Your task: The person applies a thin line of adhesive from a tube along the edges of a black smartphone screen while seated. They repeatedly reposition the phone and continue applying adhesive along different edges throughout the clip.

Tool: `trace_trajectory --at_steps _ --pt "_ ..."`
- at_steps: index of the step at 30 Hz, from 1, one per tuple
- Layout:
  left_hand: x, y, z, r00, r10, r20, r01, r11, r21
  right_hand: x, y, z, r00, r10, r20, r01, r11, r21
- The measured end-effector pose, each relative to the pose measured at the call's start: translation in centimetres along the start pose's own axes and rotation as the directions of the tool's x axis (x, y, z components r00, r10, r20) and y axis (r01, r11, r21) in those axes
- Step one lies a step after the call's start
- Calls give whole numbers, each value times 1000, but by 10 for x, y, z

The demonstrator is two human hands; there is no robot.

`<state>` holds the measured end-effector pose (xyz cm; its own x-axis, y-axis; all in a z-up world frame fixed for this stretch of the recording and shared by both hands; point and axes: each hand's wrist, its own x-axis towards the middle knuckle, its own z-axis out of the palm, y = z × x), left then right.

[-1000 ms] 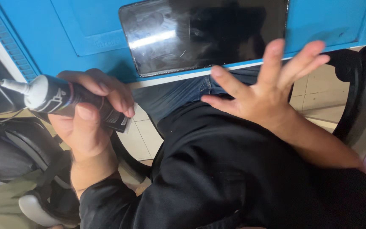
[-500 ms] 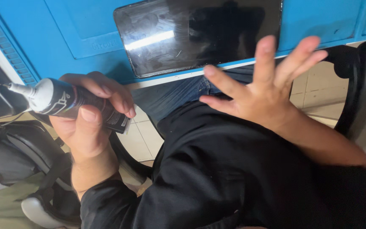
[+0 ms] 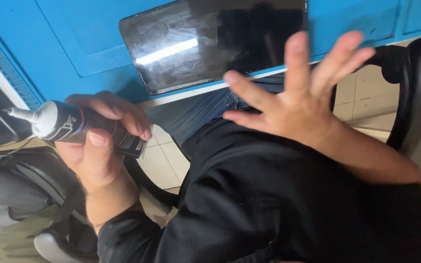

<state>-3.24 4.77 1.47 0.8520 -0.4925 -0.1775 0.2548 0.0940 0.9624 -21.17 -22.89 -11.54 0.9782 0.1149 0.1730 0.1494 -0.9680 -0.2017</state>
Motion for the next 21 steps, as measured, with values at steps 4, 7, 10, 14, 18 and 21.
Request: trace_trajectory --at_steps 4,7,10,14,18,21 --pt "0 -2 -2 1000 1 -5 -1 1000 19 -32 36 16 994 10 -113 -22 994 -107" --pt "1 -2 -3 1000 9 1 -9 1000 23 -43 60 25 990 -45 -132 17 978 -206" --pt "1 -2 -5 1000 8 22 -9 1000 9 -30 60 34 982 -132 -136 85 948 -308" --pt "0 -3 -1 1000 25 0 -25 1000 13 -13 26 21 991 -36 -131 21 993 -115" --pt "0 -4 1 999 31 -24 -31 1000 4 -13 28 3 1000 -13 -28 9 990 -142" --pt "-1 -5 0 999 26 -25 -26 1000 3 -34 52 0 998 32 -56 -42 982 -183"
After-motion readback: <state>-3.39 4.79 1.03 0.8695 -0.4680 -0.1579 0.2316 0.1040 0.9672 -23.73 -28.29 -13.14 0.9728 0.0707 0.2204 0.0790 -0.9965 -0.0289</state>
